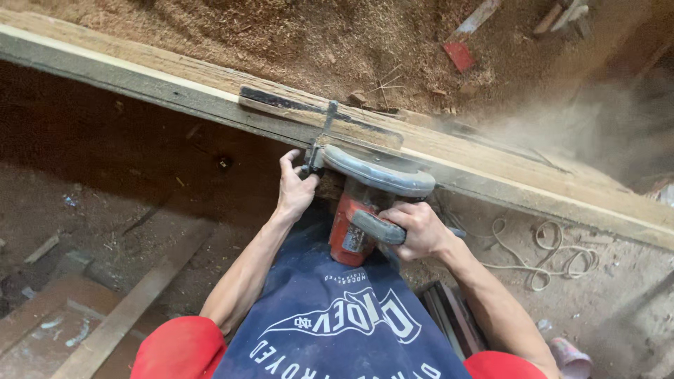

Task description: The person uses a circular saw to cut a long wooden plank resting on a workbench. They guide the saw along the wood's length, generating sawdust, and then lift the cut piece to inspect the edge.

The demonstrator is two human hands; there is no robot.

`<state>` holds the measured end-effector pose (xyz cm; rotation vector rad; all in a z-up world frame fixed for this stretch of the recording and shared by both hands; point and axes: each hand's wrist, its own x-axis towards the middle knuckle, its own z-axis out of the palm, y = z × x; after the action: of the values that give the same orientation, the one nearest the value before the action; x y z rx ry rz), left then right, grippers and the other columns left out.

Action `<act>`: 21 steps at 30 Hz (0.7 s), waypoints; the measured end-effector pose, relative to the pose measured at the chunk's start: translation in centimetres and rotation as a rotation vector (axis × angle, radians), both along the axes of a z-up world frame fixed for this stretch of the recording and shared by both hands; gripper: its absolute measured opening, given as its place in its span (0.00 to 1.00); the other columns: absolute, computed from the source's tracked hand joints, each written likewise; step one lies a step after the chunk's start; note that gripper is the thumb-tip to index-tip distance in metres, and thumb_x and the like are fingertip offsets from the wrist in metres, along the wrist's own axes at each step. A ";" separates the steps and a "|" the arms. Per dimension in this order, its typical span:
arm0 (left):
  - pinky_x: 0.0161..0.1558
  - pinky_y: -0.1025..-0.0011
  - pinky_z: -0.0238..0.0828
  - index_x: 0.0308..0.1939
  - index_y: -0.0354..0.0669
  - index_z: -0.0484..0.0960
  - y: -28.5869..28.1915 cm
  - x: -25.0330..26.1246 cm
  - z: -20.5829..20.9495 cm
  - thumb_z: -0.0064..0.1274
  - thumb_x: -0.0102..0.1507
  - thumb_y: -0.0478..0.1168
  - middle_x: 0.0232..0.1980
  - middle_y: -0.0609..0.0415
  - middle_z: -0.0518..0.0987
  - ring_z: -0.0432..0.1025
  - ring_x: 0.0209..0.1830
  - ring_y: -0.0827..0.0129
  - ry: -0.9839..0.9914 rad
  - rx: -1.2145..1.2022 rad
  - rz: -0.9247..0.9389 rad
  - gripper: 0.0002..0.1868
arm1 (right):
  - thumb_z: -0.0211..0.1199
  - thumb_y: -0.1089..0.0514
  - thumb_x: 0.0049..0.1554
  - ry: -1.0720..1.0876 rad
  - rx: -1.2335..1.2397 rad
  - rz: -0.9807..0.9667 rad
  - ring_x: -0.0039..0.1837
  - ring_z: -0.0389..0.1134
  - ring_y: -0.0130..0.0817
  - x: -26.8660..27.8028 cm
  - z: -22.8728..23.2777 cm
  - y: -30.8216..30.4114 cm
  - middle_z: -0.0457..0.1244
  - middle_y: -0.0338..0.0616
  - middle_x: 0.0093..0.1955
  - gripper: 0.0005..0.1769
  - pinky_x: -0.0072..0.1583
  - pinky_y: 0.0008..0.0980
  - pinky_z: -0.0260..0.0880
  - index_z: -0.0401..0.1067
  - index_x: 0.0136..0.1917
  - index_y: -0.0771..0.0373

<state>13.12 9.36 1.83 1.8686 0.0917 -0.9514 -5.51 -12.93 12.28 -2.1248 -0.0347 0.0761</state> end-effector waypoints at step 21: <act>0.38 0.74 0.68 0.75 0.42 0.47 4.7 5.4 -0.1 0.51 0.60 0.27 0.49 0.48 0.78 0.70 0.41 0.73 0.012 -0.010 -0.006 0.43 | 0.68 0.61 0.31 -0.023 0.011 -0.024 0.44 0.74 0.51 4.1 -1.6 4.6 0.70 0.53 0.45 0.28 0.44 0.41 0.76 0.77 0.49 0.65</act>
<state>18.57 14.02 1.68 1.8555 0.0881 -0.9656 -1.38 -8.29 10.72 -2.1143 -0.0230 0.0371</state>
